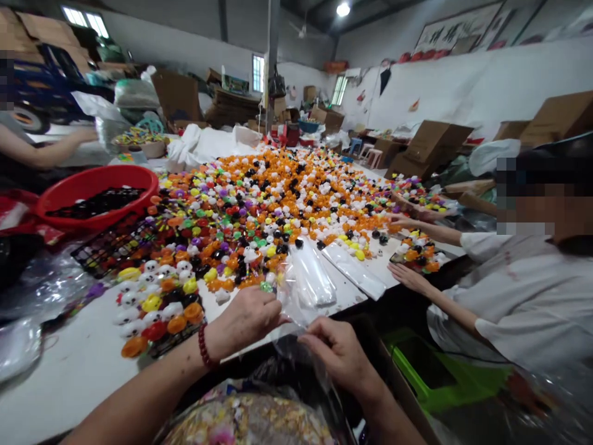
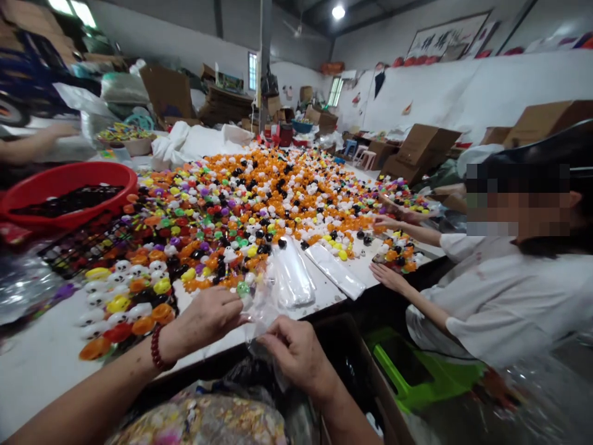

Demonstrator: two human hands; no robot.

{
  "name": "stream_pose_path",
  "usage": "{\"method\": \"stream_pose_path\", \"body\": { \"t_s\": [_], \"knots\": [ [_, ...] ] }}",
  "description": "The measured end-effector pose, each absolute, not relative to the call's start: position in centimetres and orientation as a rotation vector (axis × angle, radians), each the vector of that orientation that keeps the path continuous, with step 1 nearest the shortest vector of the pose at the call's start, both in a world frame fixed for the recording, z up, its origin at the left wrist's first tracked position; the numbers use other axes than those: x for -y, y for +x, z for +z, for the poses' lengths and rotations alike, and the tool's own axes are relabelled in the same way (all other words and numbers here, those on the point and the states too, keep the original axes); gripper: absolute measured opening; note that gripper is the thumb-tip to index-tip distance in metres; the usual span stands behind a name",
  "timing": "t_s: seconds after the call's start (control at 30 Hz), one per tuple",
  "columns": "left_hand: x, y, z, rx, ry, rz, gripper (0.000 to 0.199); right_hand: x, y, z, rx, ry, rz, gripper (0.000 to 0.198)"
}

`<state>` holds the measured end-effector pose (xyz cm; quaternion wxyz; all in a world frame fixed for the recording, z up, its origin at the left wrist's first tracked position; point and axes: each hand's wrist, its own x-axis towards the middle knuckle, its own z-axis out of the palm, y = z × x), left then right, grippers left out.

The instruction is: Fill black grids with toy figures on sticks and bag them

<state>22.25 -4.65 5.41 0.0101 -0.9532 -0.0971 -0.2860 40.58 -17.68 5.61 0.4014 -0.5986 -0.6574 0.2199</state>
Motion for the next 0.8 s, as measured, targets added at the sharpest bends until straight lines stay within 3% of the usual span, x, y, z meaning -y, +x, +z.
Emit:
{"method": "stream_pose_path", "body": {
  "t_s": [0.13,0.27,0.4,0.5,0.67,0.8],
  "knots": [
    [3.9,22.2,6.1,0.285,-3.019,-0.806,0.029,17.4,41.5,6.0,1.634,-1.503,0.477,0.028],
    [2.9,22.6,6.5,0.590,-3.225,-0.767,0.023,16.8,42.2,5.8,1.595,-1.571,0.444,0.030],
    [2.0,23.2,6.9,0.868,-3.420,-0.740,0.038,16.1,42.7,5.7,1.504,-1.629,0.447,0.042],
    [1.7,23.3,7.2,0.893,-3.555,-0.799,0.038,15.8,43.4,5.7,1.368,-1.613,0.449,0.048],
    [1.1,23.0,6.5,1.182,-3.886,-1.175,0.037,14.3,44.9,4.9,0.960,-1.468,0.606,0.054],
    [0.7,23.3,4.1,1.574,-3.680,-2.078,0.043,11.9,46.3,3.6,0.596,-1.232,0.711,0.055]
  ]
}}
